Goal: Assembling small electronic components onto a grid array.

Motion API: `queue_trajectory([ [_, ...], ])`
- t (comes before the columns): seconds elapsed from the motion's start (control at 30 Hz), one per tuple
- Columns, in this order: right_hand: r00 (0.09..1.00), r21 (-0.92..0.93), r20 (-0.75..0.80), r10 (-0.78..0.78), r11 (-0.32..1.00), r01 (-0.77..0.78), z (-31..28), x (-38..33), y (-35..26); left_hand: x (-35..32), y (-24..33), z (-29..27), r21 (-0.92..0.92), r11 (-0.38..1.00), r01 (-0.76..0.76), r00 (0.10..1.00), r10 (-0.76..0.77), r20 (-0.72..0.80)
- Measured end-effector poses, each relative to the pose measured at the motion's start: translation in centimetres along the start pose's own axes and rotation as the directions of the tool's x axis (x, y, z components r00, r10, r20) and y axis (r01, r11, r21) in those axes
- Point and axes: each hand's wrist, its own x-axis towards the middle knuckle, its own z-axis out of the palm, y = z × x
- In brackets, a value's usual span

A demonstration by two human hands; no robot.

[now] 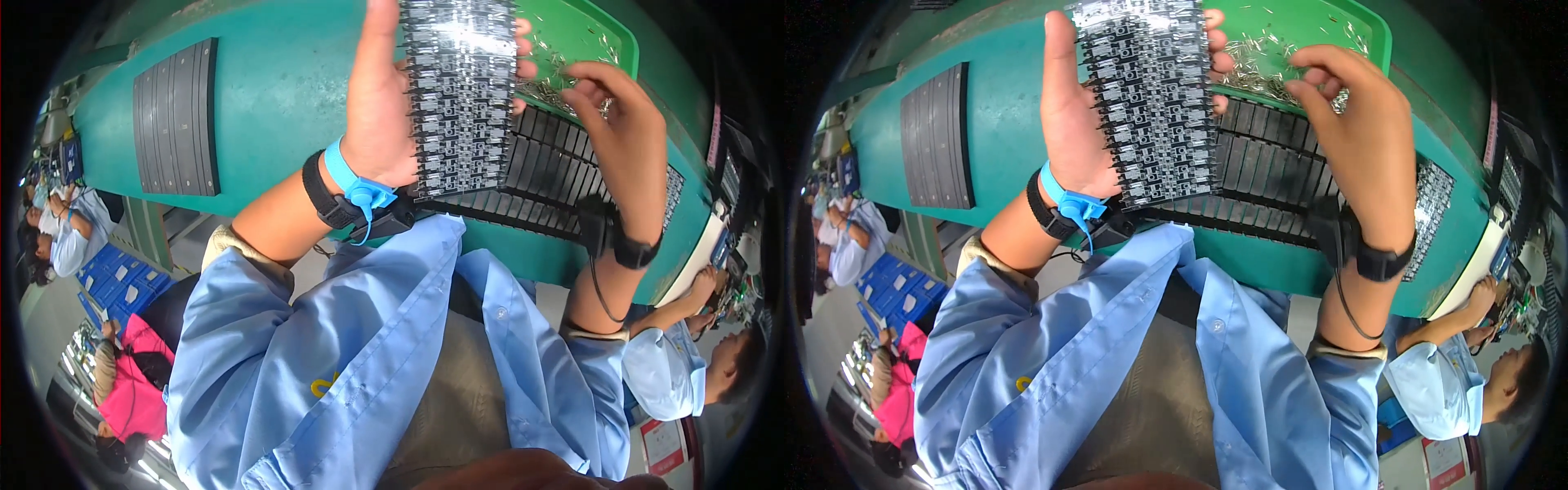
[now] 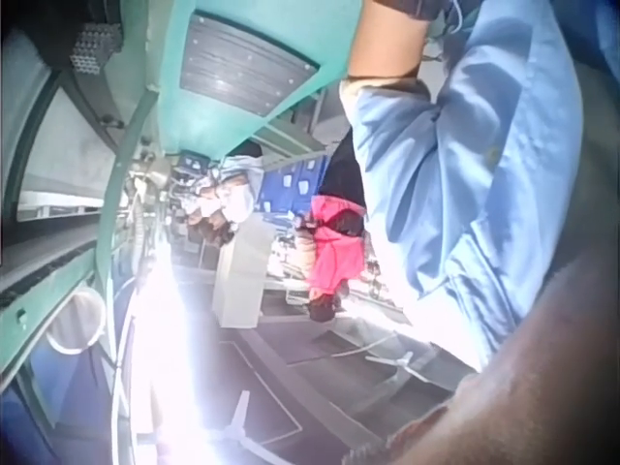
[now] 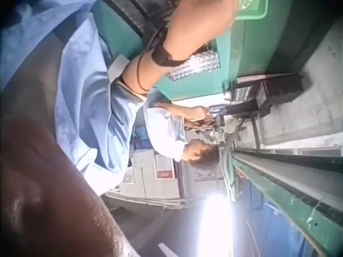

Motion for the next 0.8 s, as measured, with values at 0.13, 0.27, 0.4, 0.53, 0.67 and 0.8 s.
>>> queue_trajectory([
  [0.13, 0.979, -0.301, 0.181, -0.099, 0.942, 0.151, 0.6, 1.8, 1.6, 0.2, 0.1, -1.2, 0.198, 0.979, -0.057, 0.997, 0.067, -0.044],
  [0.27, 0.963, -0.308, 0.257, -0.078, 0.938, 0.158, 0.9, 2.0, 2.5, 0.5, 0.3, -1.9, 0.244, 0.968, -0.052, 0.996, 0.067, -0.051],
  [0.4, 0.972, -0.313, 0.221, -0.075, 0.939, 0.144, 0.7, 2.0, 2.1, 0.7, -0.1, -2.1, 0.172, 0.984, -0.045, 0.999, 0.044, 0.011],
  [0.53, 0.993, -0.240, 0.105, 0.057, 0.970, -0.030, 0.2, 1.3, 1.2, 0.5, -0.6, -0.4, 0.408, 0.912, -0.053, 0.962, 0.156, -0.224],
  [0.67, 0.991, -0.018, -0.013, 0.130, 0.991, -0.130, 0.4, 0.5, 1.8, 0.2, -0.1, -0.5, -0.036, 0.999, -0.005, 1.000, 0.005, -0.006],
  [0.8, 0.993, 0.065, -0.013, 0.116, 0.991, -0.115, 0.6, -0.1, 2.6, 0.1, 0.1, -0.6, -0.027, 1.000, -0.012, 1.000, 0.012, 0.001],
])
